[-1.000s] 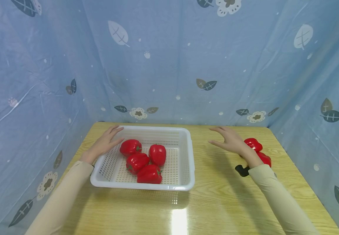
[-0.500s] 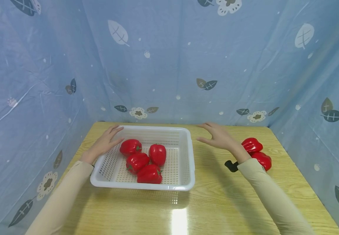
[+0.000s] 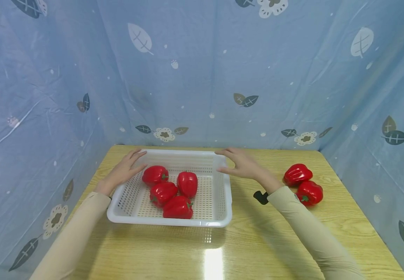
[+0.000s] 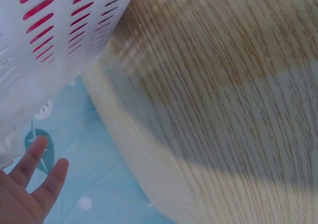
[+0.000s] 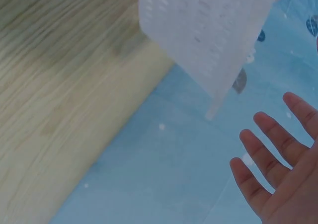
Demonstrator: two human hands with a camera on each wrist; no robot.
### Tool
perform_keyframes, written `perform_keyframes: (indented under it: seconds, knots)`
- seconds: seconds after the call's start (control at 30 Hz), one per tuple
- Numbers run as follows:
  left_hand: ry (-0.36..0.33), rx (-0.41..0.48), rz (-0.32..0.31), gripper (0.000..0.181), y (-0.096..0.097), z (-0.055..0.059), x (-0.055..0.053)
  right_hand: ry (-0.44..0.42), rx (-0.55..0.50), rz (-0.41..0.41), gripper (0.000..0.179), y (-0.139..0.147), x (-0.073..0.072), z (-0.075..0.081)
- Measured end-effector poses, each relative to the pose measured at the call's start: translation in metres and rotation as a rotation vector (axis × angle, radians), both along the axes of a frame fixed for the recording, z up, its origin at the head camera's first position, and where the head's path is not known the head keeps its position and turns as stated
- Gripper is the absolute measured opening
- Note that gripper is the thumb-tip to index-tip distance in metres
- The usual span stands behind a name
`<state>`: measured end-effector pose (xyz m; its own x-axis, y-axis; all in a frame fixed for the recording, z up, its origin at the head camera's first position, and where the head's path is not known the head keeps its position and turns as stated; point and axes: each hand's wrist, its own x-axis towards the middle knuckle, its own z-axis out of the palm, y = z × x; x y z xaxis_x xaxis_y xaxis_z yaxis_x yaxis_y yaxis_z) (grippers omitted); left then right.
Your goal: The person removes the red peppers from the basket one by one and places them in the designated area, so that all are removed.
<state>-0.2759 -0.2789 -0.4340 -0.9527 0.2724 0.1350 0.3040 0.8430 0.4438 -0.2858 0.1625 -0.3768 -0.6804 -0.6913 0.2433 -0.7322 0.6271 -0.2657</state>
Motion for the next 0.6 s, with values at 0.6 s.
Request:
perform_keyframes:
  seconds: [0.6]
  knots:
    - [-0.014,0.003,0.007,0.065,0.001,0.001,0.001,-0.036,0.083,0.074,0.066,-0.036,-0.004,-0.007]
